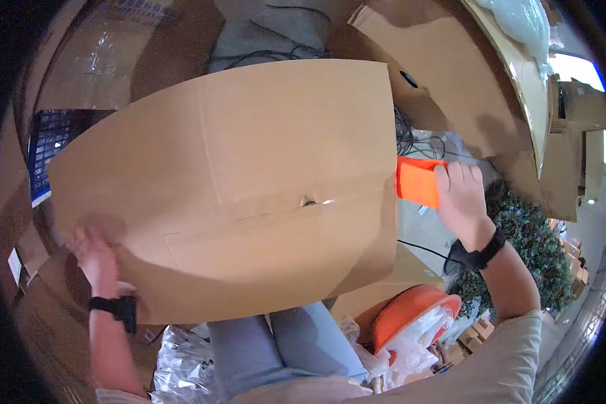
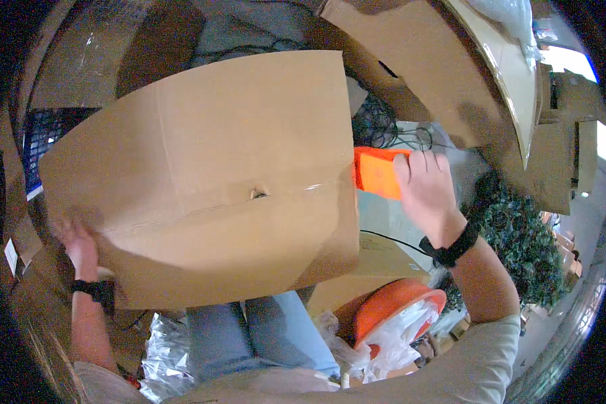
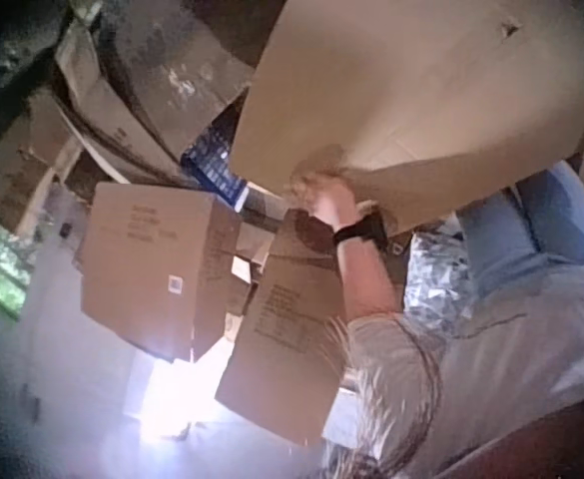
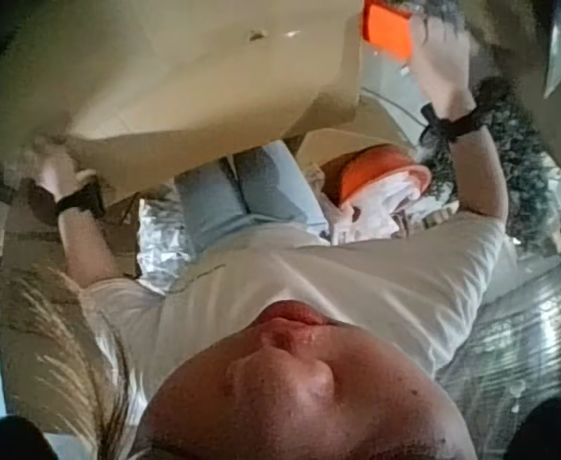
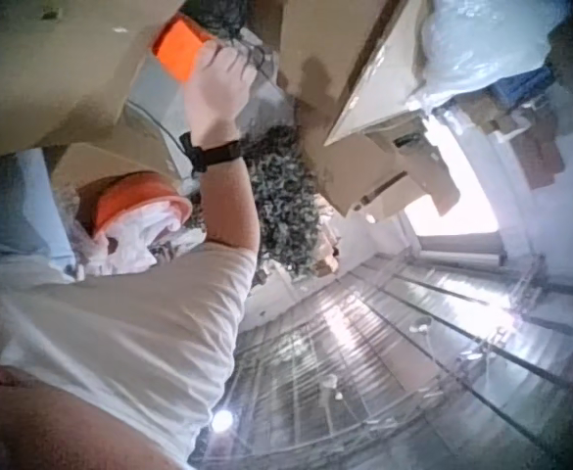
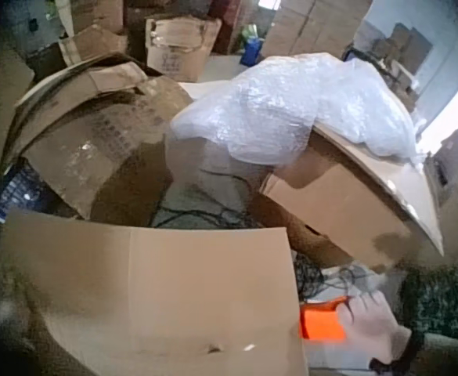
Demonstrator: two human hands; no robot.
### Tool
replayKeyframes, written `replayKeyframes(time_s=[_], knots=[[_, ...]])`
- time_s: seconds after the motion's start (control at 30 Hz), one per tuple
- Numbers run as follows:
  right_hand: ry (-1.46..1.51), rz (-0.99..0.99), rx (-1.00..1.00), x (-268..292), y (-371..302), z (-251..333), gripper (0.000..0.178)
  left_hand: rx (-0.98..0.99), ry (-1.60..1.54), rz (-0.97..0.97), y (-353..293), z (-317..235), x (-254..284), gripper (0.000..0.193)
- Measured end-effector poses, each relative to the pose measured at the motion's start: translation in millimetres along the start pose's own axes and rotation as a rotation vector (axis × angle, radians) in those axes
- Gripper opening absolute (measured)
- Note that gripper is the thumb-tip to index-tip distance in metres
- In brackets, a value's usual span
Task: The recorder prepares and seals cardboard boxes using a tape dispenser in a factory environment.
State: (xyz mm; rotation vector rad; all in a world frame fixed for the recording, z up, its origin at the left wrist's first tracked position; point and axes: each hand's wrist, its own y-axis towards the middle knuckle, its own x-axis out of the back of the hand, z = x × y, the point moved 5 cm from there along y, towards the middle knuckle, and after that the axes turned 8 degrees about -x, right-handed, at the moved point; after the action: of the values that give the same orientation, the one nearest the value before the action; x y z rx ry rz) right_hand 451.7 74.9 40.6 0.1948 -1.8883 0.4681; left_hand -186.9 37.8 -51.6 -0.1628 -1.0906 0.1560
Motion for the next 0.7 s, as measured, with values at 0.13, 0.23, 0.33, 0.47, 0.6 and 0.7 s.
replayKeyframes(time_s=[0.13,0.23,0.33,0.47,0.6,0.7], knots=[[-0.059,0.028,-0.040,18.5,9.1,17.3,0.029,-0.070,-0.259,-0.002,-2.9,-140.3,114.1,0.065],[-0.116,0.047,-0.069,21.6,1.8,15.8,0.030,-0.344,-0.451,0.251,3.6,-244.8,171.8,0.079],[-0.099,0.010,-0.068,28.0,9.4,23.3,0.029,-0.626,-0.654,0.075,-15.7,-300.6,205.4,0.087],[-0.114,-0.034,-0.071,33.0,10.8,26.0,0.025,-0.827,-0.666,0.012,-21.1,-367.4,236.0,0.081],[-0.180,-0.005,-0.132,42.9,22.5,32.6,0.021,-0.991,-0.599,-0.031,-26.7,-407.8,257.5,0.078],[-0.144,-0.112,-0.132,42.2,22.6,31.6,0.015,-1.010,-0.541,0.015,-30.5,-421.3,266.8,0.078]])
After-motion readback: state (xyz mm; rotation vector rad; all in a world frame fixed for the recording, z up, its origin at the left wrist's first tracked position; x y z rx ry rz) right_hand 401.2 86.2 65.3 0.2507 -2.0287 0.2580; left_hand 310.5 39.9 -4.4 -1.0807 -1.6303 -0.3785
